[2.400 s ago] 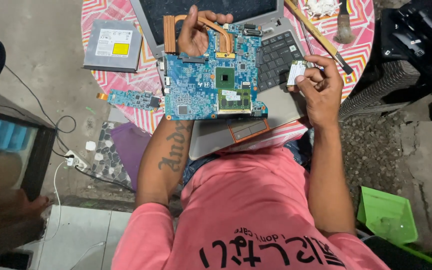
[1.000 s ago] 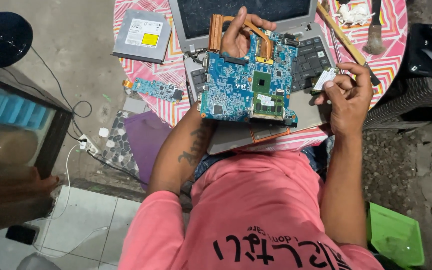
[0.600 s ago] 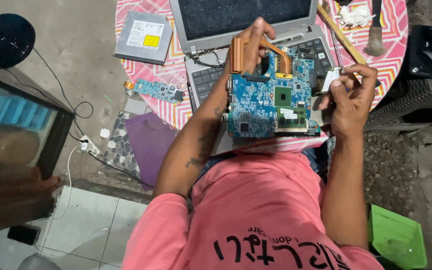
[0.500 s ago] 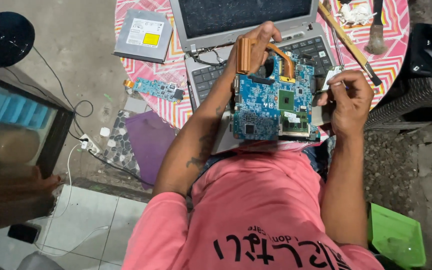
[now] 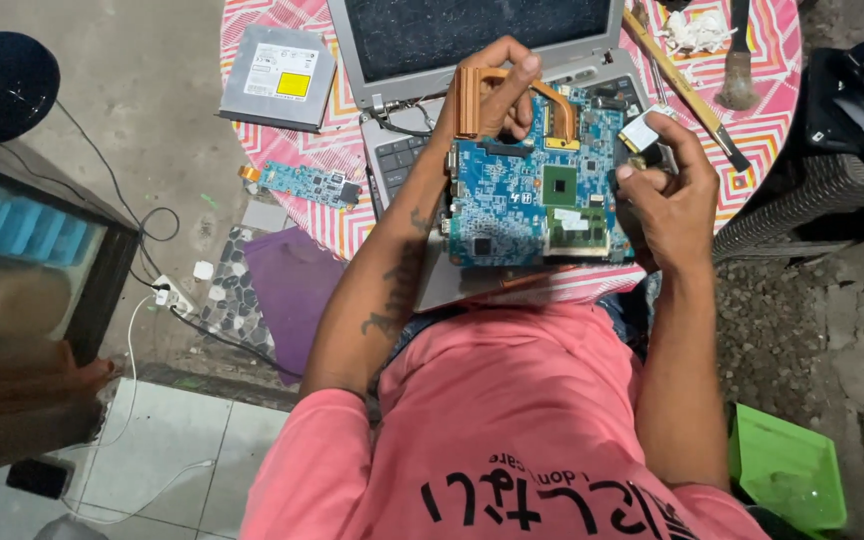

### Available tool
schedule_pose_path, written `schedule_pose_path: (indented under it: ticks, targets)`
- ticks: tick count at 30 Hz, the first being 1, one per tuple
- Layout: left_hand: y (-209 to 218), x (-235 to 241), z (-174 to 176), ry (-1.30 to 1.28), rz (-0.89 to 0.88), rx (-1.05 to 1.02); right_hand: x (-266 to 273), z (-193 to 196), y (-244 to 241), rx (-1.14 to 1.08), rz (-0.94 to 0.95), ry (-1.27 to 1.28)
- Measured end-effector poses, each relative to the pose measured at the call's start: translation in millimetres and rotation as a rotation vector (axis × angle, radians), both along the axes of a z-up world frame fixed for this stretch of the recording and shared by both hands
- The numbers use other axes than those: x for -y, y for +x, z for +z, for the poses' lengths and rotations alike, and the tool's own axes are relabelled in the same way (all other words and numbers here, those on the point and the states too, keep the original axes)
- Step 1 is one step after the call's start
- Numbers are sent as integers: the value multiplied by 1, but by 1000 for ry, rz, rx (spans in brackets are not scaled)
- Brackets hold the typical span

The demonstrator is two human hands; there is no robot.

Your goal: The person holds a laptop motherboard and uses a small white cloth to wipe its surface. They then pick up a smaller circuit board and a ribbon cable, connecting the cable to the board and wiping it with the cloth.

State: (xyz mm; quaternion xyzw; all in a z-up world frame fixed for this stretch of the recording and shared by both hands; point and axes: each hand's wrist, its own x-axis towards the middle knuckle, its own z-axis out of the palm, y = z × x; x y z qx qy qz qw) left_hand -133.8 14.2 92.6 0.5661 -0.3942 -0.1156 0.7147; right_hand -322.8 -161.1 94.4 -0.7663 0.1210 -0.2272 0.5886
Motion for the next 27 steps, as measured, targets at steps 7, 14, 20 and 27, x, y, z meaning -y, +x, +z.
schedule_pose_path:
  ticks: [7,14,20,27]
  targets:
    - [4,7,-7,6,-1,45,8,-8,2,91,76,14]
    - [13,3,-18,242,226,392,10,-10,3,168,25,-2]
    - [3,-8,-1,241,85,183,11,-21,6,242,-17,-27]
    - [11,-16,0,150,-17,-62,16,-29,8,328,-127,-1]
